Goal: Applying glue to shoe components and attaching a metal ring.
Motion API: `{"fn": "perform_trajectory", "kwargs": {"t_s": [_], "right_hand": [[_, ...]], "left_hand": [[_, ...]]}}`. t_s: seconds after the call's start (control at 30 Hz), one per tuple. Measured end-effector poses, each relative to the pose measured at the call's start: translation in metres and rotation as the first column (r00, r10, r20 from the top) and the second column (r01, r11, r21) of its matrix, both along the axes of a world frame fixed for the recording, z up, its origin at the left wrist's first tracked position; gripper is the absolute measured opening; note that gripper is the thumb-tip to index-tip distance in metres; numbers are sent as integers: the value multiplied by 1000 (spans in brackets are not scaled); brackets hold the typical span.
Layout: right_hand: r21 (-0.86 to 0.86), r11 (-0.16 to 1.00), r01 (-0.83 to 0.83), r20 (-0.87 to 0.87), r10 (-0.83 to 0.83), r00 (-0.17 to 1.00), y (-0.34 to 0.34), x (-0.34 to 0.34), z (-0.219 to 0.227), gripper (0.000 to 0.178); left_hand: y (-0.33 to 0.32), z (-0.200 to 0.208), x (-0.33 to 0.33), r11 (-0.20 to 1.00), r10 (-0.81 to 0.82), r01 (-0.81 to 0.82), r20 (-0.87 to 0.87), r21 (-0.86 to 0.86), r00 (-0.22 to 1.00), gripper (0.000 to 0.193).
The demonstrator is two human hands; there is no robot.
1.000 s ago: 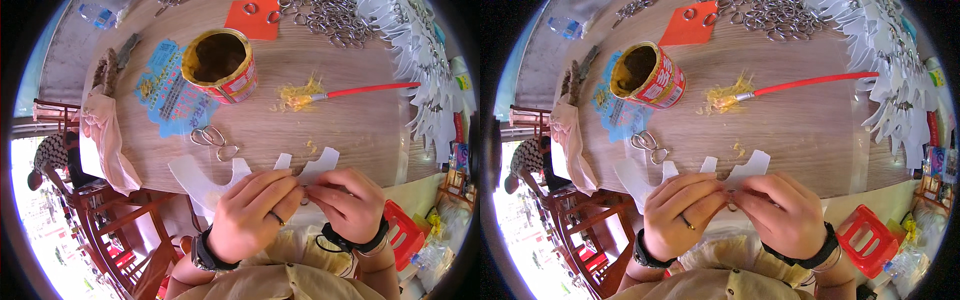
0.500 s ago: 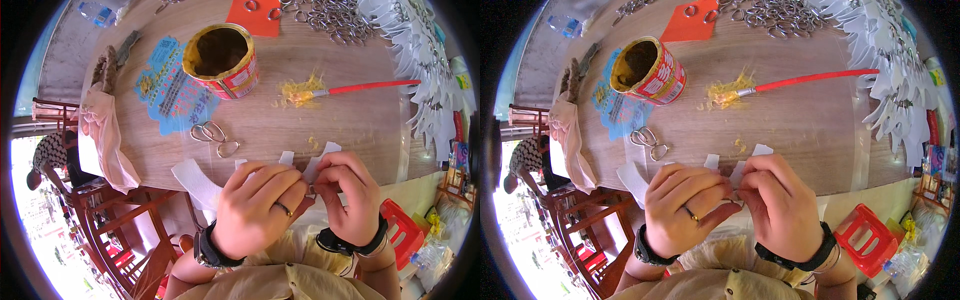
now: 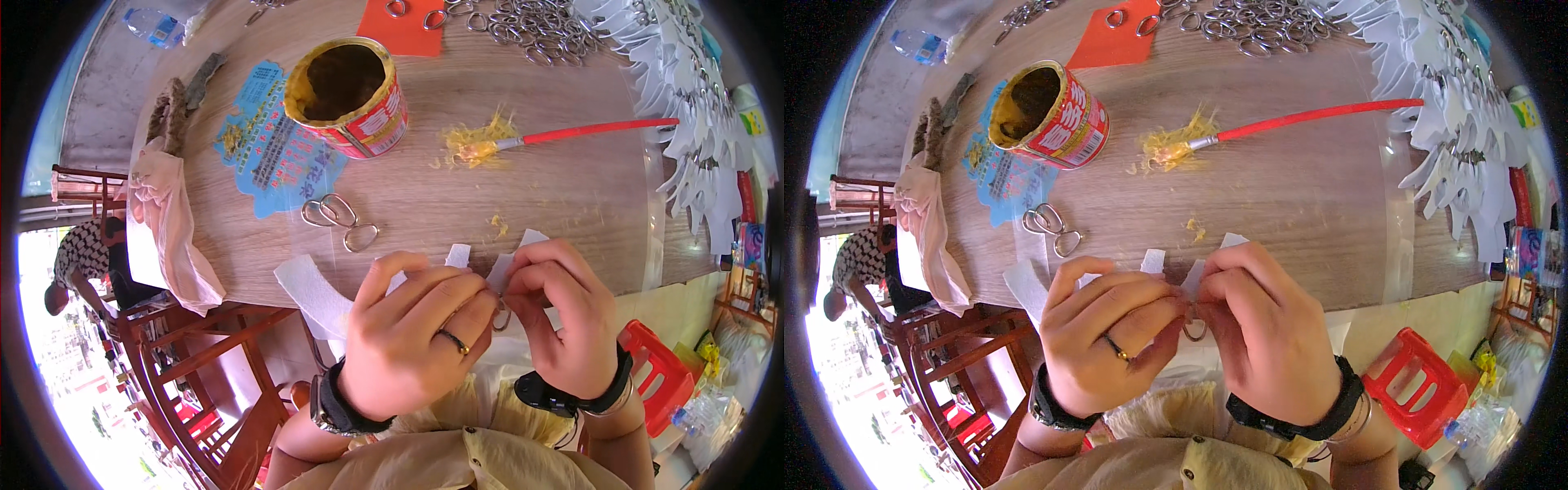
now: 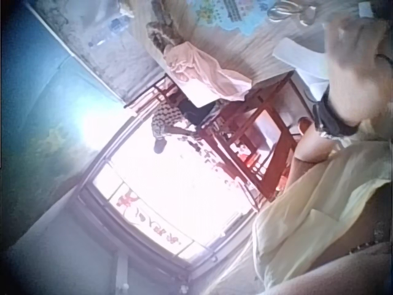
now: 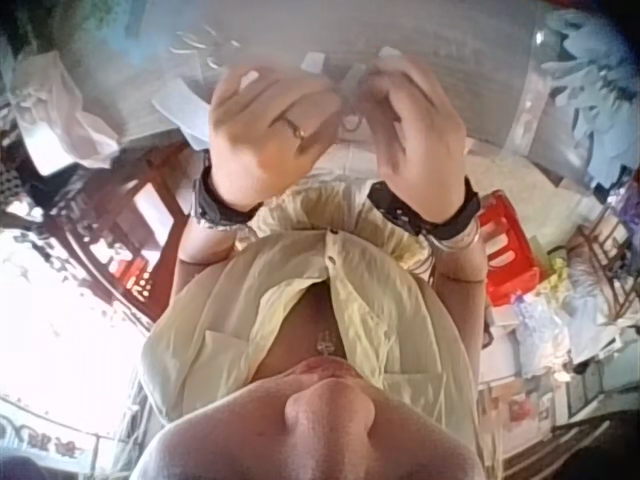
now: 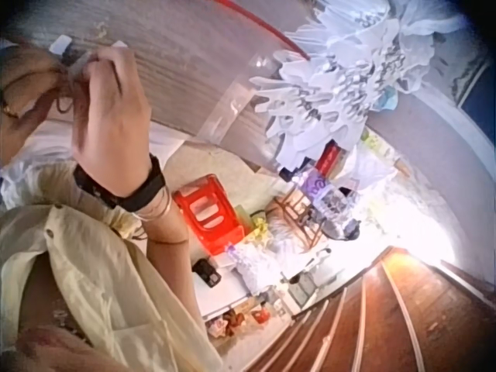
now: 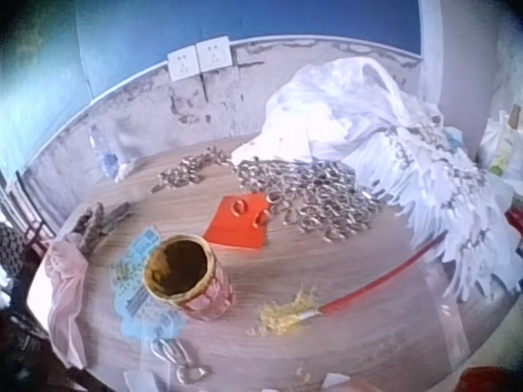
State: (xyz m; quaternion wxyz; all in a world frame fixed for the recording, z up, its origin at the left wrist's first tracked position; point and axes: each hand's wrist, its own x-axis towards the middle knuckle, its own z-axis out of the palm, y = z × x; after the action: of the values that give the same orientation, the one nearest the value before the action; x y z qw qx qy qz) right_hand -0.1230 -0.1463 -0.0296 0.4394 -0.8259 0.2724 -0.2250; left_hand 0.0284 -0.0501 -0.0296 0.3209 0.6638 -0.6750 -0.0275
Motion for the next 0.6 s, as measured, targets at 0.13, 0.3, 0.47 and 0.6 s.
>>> {"fn": "perform_trajectory", "kwargs": {"t_s": [0.13,0.3,0.47,0.6], "right_hand": [[29,1000,-7,0,7,1000,-1,-1,0,17],[24,1000,-18,-25,19,1000,-3,-2,2,15],[19,999,-40,-12,41,999,-3,-3,5,15],[41,997,-67,4,67,998,-2,-4,4,17]], "left_hand": [[1,4,3,999,-28,28,-4,37,1000,26],[4,-2,5,997,-75,76,49,-22,996,20],[5,3,5,992,-119,122,106,-20,987,16],[6,4,7,986,-156,162,144,-35,977,14]]}}
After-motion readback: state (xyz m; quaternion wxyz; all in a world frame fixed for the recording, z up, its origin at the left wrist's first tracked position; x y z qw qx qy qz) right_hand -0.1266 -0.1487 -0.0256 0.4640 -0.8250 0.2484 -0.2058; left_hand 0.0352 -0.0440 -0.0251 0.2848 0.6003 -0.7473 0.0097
